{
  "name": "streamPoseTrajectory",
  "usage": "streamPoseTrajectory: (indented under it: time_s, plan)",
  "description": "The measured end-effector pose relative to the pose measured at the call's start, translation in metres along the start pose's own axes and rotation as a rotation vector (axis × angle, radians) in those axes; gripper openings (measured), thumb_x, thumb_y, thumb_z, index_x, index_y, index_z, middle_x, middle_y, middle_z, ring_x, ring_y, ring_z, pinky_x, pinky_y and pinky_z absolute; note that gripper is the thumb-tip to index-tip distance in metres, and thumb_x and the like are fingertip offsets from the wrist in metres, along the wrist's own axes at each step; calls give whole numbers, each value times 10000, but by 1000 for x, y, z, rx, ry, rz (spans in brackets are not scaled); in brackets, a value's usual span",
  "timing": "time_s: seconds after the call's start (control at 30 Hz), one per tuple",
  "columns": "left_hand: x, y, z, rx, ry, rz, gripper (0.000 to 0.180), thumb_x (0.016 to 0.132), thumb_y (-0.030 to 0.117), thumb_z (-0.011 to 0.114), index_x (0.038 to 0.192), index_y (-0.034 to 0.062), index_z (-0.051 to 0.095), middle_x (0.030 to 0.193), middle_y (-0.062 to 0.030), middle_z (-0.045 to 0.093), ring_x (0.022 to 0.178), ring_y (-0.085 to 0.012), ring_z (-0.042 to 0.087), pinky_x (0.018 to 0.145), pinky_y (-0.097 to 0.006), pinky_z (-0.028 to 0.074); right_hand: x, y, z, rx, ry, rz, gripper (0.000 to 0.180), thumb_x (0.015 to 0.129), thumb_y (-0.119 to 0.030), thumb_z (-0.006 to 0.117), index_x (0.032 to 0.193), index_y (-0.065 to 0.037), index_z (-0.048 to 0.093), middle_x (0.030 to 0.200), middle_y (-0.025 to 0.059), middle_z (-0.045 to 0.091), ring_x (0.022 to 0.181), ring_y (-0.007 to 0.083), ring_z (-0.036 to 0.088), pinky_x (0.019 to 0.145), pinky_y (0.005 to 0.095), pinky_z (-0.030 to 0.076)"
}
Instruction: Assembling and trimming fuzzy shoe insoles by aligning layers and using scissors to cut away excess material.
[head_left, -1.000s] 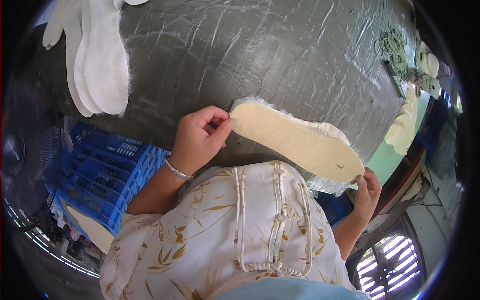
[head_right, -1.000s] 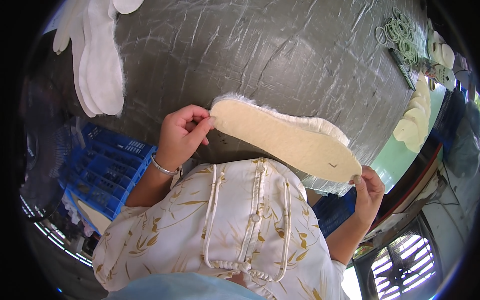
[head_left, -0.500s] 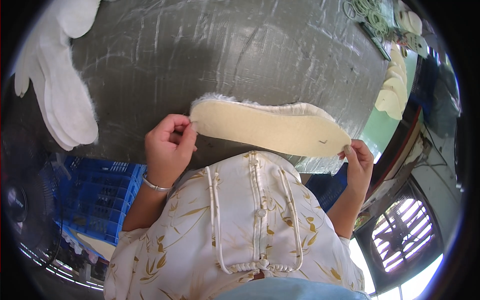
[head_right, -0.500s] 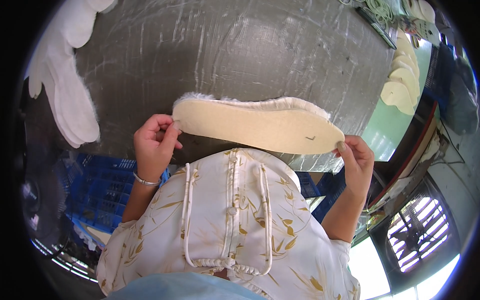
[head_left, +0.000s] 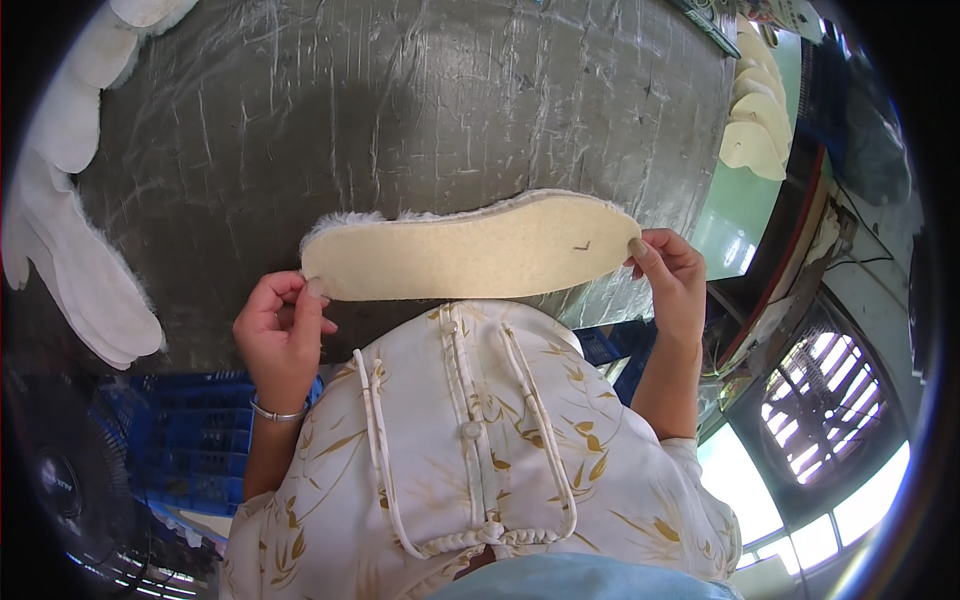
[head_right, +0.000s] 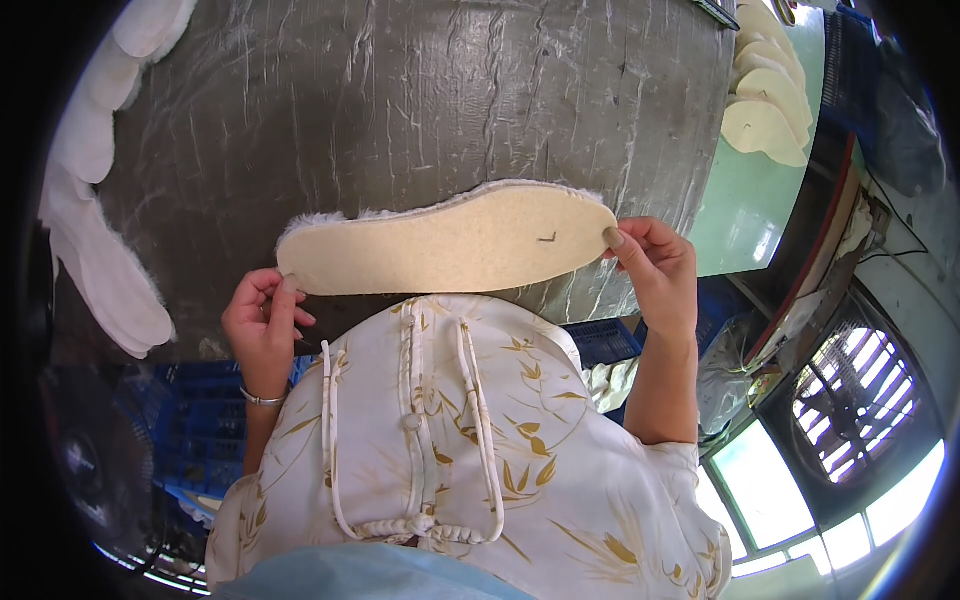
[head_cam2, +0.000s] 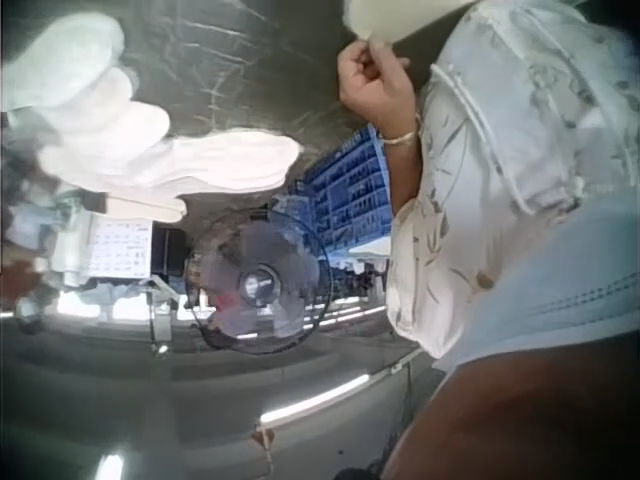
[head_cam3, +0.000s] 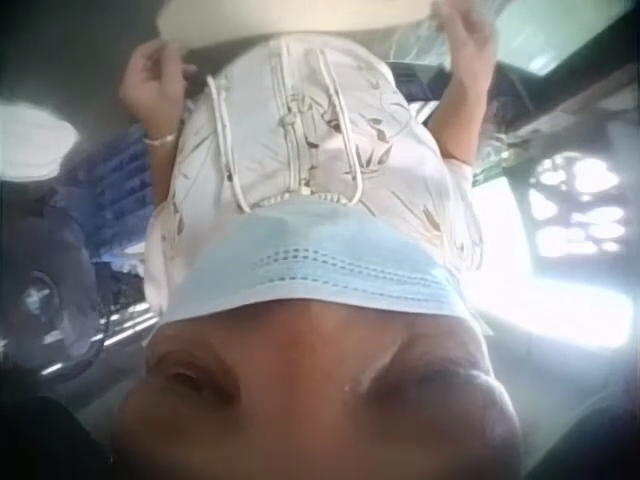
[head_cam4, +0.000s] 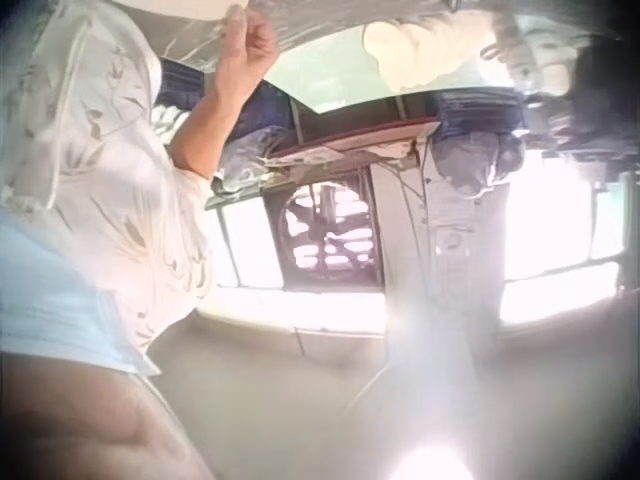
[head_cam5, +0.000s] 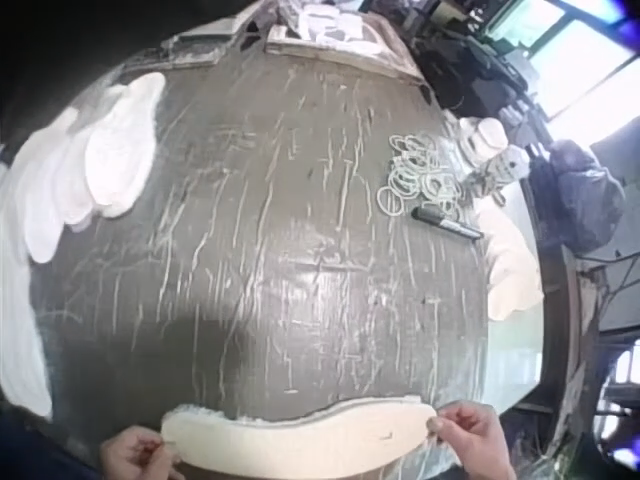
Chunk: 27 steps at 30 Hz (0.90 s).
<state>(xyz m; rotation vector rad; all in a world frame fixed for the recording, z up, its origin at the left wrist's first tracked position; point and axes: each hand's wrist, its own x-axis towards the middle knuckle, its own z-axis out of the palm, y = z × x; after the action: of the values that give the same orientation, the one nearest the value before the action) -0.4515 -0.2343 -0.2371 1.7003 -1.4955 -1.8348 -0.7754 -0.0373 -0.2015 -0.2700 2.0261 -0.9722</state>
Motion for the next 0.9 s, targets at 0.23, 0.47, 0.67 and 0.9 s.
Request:
streamPoseTrajectory:
  time_s: [0.23, 0.47, 0.67, 0.9]
  plan:
    - [0, -3, 0, 11, 3, -1, 69, 882, 28, 589, 909, -34, 577, 735, -71, 639, 544, -66, 584, 472, -205, 490, 3, 5, -2, -13, 2, 26, 121, 845, -101, 692, 905, 1, 670, 764, 25, 668, 687, 57, 595, 590, 183, 419]
    - [-2, -5, -4, 56, -10, -26, 119, 910, 102, 584, 943, -11, 568, 754, -61, 612, 527, -82, 576, 421, -175, 385, 5, 4, 4, 55, 23, 40, 100, 841, -48, 690, 914, 18, 670, 810, 34, 671, 719, 66, 602, 645, 183, 466]
    - [0, 0, -1, 44, 16, -63, 86, 885, 68, 598, 914, -6, 565, 736, -66, 633, 538, -86, 599, 414, -179, 400, 6, 6, 3, 71, 31, 48, 104, 833, -52, 702, 906, 18, 678, 818, 39, 680, 729, 62, 606, 645, 181, 465]
    - [-1, -5, -5, 60, 13, -90, 88, 913, 83, 572, 929, 4, 538, 753, -67, 629, 533, -99, 600, 425, -176, 403, 4, 10, 10, 114, 71, 21, 105, 829, -43, 705, 911, 21, 689, 789, 15, 668, 694, 35, 562, 612, 173, 437]
